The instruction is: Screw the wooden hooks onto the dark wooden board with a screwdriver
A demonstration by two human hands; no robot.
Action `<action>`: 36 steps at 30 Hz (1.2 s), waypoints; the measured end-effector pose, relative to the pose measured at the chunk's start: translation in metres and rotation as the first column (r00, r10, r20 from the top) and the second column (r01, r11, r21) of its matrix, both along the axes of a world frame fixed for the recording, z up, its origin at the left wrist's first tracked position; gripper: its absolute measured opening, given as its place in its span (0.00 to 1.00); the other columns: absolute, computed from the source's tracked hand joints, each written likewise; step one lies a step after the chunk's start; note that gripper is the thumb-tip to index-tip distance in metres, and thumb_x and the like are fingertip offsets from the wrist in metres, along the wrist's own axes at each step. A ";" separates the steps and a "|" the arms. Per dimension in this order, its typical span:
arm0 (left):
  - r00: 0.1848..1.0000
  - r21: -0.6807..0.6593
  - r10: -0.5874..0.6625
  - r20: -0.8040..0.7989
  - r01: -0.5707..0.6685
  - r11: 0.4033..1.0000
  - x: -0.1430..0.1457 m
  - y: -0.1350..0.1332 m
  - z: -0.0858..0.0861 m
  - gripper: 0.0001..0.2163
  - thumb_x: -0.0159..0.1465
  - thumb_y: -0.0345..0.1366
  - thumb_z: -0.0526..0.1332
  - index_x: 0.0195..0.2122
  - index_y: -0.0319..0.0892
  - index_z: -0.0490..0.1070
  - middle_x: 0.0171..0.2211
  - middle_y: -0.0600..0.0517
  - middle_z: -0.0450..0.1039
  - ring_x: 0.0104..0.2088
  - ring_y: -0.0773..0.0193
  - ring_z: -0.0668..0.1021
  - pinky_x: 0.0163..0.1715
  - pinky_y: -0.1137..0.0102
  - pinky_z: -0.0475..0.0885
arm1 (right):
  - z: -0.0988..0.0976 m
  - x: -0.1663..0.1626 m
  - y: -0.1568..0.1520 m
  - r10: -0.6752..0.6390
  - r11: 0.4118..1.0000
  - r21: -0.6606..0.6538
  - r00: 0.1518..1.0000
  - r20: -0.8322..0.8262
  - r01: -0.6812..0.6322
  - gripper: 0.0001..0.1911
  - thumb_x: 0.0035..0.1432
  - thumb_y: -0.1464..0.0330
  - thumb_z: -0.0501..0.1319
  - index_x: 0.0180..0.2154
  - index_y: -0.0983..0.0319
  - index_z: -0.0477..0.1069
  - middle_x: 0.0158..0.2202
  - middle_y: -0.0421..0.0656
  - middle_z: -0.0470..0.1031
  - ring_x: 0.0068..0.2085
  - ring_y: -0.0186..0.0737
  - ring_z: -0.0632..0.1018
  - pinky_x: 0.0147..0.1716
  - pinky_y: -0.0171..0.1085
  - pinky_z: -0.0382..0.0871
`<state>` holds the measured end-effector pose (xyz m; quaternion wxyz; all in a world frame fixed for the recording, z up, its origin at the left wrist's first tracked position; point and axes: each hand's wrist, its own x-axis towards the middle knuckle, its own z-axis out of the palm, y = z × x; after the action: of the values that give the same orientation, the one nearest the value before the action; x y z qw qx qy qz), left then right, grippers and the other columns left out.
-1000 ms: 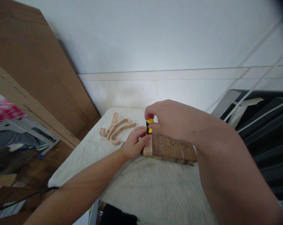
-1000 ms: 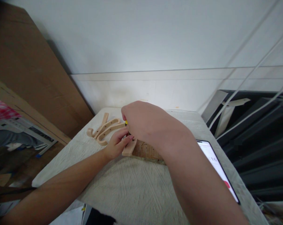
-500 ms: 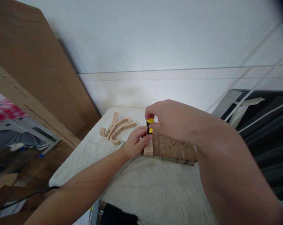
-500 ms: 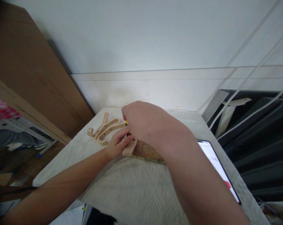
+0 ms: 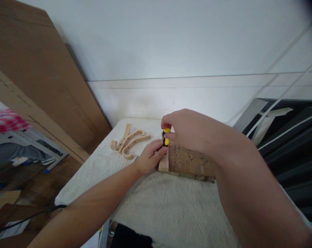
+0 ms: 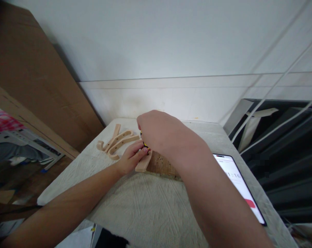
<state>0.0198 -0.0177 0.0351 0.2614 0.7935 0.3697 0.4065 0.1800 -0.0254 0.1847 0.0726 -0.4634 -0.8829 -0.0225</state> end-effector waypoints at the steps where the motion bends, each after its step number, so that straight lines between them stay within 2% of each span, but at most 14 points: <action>1: 1.000 -0.004 -0.004 0.005 0.004 1.000 0.000 0.000 0.000 0.15 0.69 0.43 0.50 0.40 0.40 0.72 0.40 0.47 0.74 0.42 0.60 0.73 0.45 0.65 0.67 | 0.001 -0.001 0.000 -0.010 1.000 -0.002 1.000 0.001 0.010 0.11 0.56 0.71 0.57 0.39 0.61 0.77 0.34 0.45 0.79 0.32 0.40 0.76 0.27 0.35 0.60; 6: 0.999 -0.021 -0.017 0.038 0.017 1.000 0.000 0.001 -0.002 0.16 0.68 0.43 0.48 0.39 0.41 0.72 0.42 0.46 0.74 0.45 0.58 0.73 0.48 0.64 0.66 | 0.003 -0.007 0.001 -0.049 0.998 -0.032 0.999 0.019 0.050 0.11 0.58 0.68 0.58 0.38 0.63 0.77 0.36 0.49 0.80 0.35 0.42 0.78 0.31 0.36 0.64; 10: 0.995 0.010 0.065 0.076 -0.066 0.998 0.001 0.002 -0.005 0.12 0.64 0.44 0.56 0.39 0.40 0.70 0.33 0.50 0.70 0.34 0.64 0.71 0.36 0.69 0.67 | 0.003 -0.007 0.002 -0.028 0.999 -0.024 0.999 0.026 0.029 0.13 0.59 0.64 0.58 0.40 0.63 0.78 0.35 0.50 0.79 0.35 0.43 0.79 0.32 0.37 0.66; 13: 0.981 0.059 0.153 0.122 -0.161 0.985 0.002 0.003 -0.006 0.11 0.60 0.42 0.63 0.36 0.40 0.69 0.28 0.54 0.66 0.28 0.68 0.66 0.30 0.72 0.64 | 0.002 -0.007 0.004 -0.074 0.997 -0.002 0.997 0.030 0.074 0.15 0.57 0.60 0.59 0.39 0.63 0.78 0.34 0.51 0.79 0.35 0.46 0.79 0.30 0.38 0.67; 17: 0.986 0.114 0.131 0.101 -0.142 0.983 0.003 0.002 -0.001 0.07 0.61 0.38 0.61 0.31 0.39 0.70 0.27 0.54 0.65 0.29 0.68 0.66 0.30 0.73 0.63 | 0.001 -0.008 0.004 -0.129 0.991 0.050 0.991 0.040 0.127 0.17 0.57 0.57 0.59 0.38 0.62 0.79 0.33 0.52 0.79 0.36 0.49 0.79 0.31 0.39 0.68; 21: 0.991 0.115 0.090 0.095 -0.101 0.988 0.003 0.001 0.001 0.06 0.62 0.36 0.61 0.33 0.39 0.73 0.29 0.53 0.68 0.29 0.69 0.68 0.29 0.73 0.64 | 0.000 -0.010 0.006 -0.156 0.984 0.096 0.986 0.053 0.150 0.20 0.59 0.56 0.57 0.40 0.63 0.79 0.35 0.55 0.79 0.39 0.52 0.79 0.33 0.40 0.70; 28: 0.974 0.071 0.196 0.111 -0.204 0.976 0.004 0.000 -0.001 0.08 0.59 0.36 0.63 0.37 0.37 0.74 0.28 0.52 0.72 0.28 0.69 0.68 0.30 0.72 0.66 | 0.001 -0.008 0.005 -0.206 0.978 0.049 0.977 0.058 0.203 0.22 0.59 0.55 0.56 0.42 0.63 0.78 0.36 0.55 0.79 0.39 0.51 0.79 0.33 0.41 0.69; 32: 0.984 0.068 0.166 0.068 -0.170 0.983 0.000 0.001 0.001 0.07 0.61 0.36 0.62 0.36 0.38 0.75 0.29 0.51 0.74 0.29 0.68 0.71 0.30 0.72 0.66 | 0.000 0.000 0.007 -0.129 0.992 -0.005 0.991 -0.021 0.129 0.21 0.57 0.54 0.58 0.43 0.60 0.77 0.39 0.50 0.79 0.38 0.46 0.79 0.33 0.39 0.68; 36: 0.985 0.049 0.160 0.061 -0.163 0.985 -0.006 0.004 0.001 0.09 0.62 0.39 0.62 0.35 0.39 0.76 0.29 0.51 0.75 0.31 0.67 0.73 0.32 0.72 0.67 | -0.002 0.008 0.012 -0.009 0.998 -0.059 0.995 -0.100 0.003 0.16 0.57 0.63 0.60 0.46 0.56 0.76 0.42 0.45 0.79 0.38 0.40 0.78 0.35 0.35 0.66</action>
<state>0.0142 -0.0139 0.0361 0.2165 0.7560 0.4140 0.4584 0.1876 -0.0131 0.1823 0.1033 -0.4685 -0.8770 0.0264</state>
